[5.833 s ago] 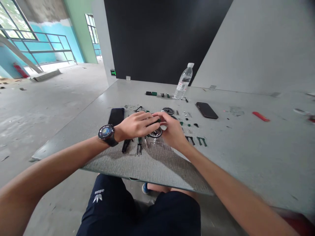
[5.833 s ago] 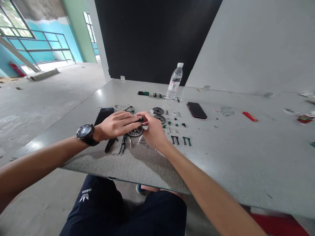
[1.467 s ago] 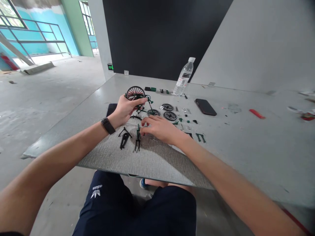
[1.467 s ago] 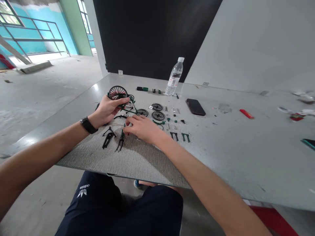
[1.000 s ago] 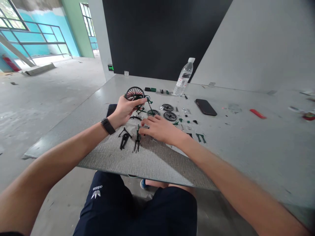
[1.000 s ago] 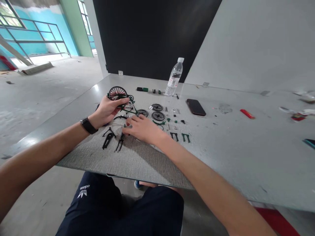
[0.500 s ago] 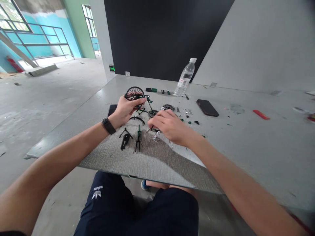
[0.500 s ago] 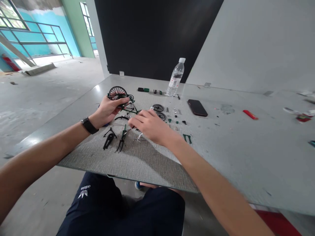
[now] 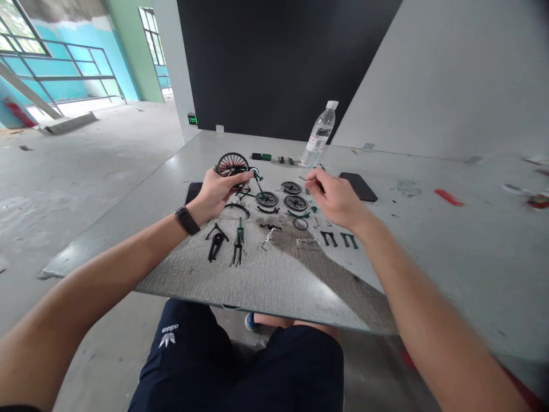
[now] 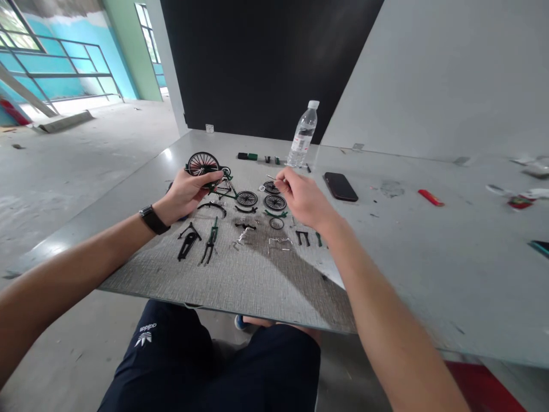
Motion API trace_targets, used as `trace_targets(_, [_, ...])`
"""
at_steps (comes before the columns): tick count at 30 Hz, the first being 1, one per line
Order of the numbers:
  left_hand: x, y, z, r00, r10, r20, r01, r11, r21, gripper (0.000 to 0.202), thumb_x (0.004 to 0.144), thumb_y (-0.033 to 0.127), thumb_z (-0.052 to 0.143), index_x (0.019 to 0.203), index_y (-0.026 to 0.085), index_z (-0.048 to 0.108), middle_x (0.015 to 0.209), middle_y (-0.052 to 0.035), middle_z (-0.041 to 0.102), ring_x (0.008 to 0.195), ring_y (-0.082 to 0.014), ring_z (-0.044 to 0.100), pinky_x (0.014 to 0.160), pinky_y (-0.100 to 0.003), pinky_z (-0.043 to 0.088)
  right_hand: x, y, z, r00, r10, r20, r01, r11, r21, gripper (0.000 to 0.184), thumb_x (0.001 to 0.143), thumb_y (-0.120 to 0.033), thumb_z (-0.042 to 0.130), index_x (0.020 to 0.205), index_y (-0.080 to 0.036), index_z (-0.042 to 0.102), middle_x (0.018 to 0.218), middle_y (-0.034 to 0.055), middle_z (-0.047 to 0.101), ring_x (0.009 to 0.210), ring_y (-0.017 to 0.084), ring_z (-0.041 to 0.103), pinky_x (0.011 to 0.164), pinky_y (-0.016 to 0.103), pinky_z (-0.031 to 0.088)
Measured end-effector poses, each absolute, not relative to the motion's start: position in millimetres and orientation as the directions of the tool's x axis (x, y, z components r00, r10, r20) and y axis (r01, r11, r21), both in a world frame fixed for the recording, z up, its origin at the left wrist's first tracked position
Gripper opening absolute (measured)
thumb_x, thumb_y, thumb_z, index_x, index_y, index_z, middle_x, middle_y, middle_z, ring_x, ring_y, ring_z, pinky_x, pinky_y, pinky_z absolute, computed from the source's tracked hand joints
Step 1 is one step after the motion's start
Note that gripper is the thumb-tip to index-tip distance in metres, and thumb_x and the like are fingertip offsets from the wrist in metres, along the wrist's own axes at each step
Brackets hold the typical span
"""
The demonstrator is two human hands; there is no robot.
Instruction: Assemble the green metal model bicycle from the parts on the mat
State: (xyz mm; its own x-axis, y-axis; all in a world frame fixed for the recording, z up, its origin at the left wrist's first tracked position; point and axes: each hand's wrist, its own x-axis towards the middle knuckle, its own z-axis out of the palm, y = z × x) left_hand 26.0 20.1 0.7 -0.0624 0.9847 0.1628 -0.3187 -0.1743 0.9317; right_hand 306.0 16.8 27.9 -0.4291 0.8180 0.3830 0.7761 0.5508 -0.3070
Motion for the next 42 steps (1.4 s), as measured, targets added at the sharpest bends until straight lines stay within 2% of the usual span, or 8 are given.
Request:
trace_targets(2, [26, 20, 0, -0.067, 0.985, 0.158, -0.315, -0.171, 0.934, 0.033, 0.058, 0.024, 0.094, 0.077, 0.014, 0.070, 0.084, -0.0054, 0.070, 0.078, -0.0142, 0.063, 0.069, -0.026, 0.051, 307, 19, 24, -0.451, 0.836, 0.314, 0.775, 0.541, -0.327, 0.030, 0.105, -0.046, 0.038, 0.100, -0.025, 0.058, 0.070, 0.0006, 0.059, 0.056, 0.015, 0.045, 0.062, 0.033, 0.035])
trace_targets(5, [27, 19, -1, -0.079, 0.985, 0.154, -0.313, -0.171, 0.934, 0.032, 0.058, 0.022, 0.094, 0.077, 0.014, 0.070, 0.083, -0.0054, 0.070, 0.077, -0.0139, 0.062, 0.068, -0.026, 0.050, 305, 19, 21, -0.475, 0.856, 0.206, 0.774, 0.517, -0.364, 0.028, 0.105, -0.038, 0.037, 0.114, -0.025, 0.059, 0.089, 0.0046, 0.069, 0.062, 0.016, 0.053, 0.064, 0.034, 0.038])
trace_targets(8, [28, 18, 0, -0.082, 0.985, 0.150, -0.309, -0.168, 0.936, 0.032, 0.057, 0.022, 0.094, 0.077, 0.014, 0.070, 0.084, -0.0058, 0.070, 0.077, -0.0141, 0.063, 0.067, -0.026, 0.050, 301, 14, 21, -0.471, 0.875, 0.111, 0.796, 0.475, -0.375, 0.031, 0.104, -0.037, 0.037, 0.121, -0.026, 0.060, 0.101, 0.0080, 0.071, 0.069, 0.018, 0.058, 0.065, 0.034, 0.040])
trace_targets(13, [28, 20, -1, -0.065, 0.984, 0.168, -0.314, -0.180, 0.932, 0.032, 0.058, 0.023, 0.094, 0.077, 0.013, 0.070, 0.083, -0.0055, 0.070, 0.077, -0.0138, 0.063, 0.067, -0.026, 0.049, 293, 8, 22, -0.527, 0.849, 0.040, 0.786, 0.505, -0.357, 0.035, 0.104, -0.040, 0.036, 0.127, -0.028, 0.061, 0.081, 0.0038, 0.067, 0.059, 0.017, 0.052, 0.061, 0.034, 0.037])
trace_targets(19, [28, 21, -3, -0.051, 0.982, 0.179, -0.307, -0.186, 0.933, 0.034, 0.058, 0.025, 0.095, 0.077, 0.014, 0.070, 0.082, -0.0057, 0.070, 0.076, -0.0139, 0.064, 0.063, -0.025, 0.047, 279, 7, 8, -0.653, 0.748, 0.118, 0.698, 0.655, -0.291, 0.033, 0.102, -0.034, 0.042, 0.115, -0.026, 0.071, 0.111, 0.0093, 0.070, 0.097, 0.024, 0.063, 0.080, 0.037, 0.046])
trace_targets(23, [29, 19, -2, -0.051, 0.982, 0.180, -0.300, -0.187, 0.936, 0.033, 0.059, 0.025, 0.095, 0.076, 0.013, 0.069, 0.081, -0.0058, 0.070, 0.075, -0.0137, 0.064, 0.062, -0.025, 0.047, 271, 5, 0, -0.674, 0.737, 0.059, 0.698, 0.660, -0.279, 0.033, 0.102, -0.031, 0.043, 0.121, -0.026, 0.069, 0.114, 0.0089, 0.071, 0.094, 0.023, 0.065, 0.076, 0.037, 0.047])
trace_targets(31, [29, 18, -2, -0.061, 0.984, 0.165, -0.304, -0.176, 0.936, 0.033, 0.057, 0.026, 0.095, 0.074, 0.013, 0.070, 0.081, -0.0064, 0.071, 0.077, -0.0157, 0.065, 0.063, -0.026, 0.049, 267, 8, -8, -0.711, 0.701, 0.057, 0.671, 0.701, -0.242, 0.031, 0.102, -0.027, 0.044, 0.116, -0.027, 0.072, 0.113, 0.0070, 0.073, 0.103, 0.024, 0.066, 0.086, 0.038, 0.049])
trace_targets(42, [30, 16, -1, -0.034, 0.979, 0.203, -0.314, -0.203, 0.927, 0.029, 0.060, 0.023, 0.093, 0.075, 0.014, 0.069, 0.082, -0.0057, 0.070, 0.076, -0.0145, 0.064, 0.066, -0.026, 0.050, 262, 5, -6, -0.688, 0.726, 0.018, 0.698, 0.668, -0.259, 0.032, 0.100, -0.023, 0.044, 0.114, -0.027, 0.072, 0.114, 0.0081, 0.073, 0.103, 0.025, 0.066, 0.087, 0.038, 0.049])
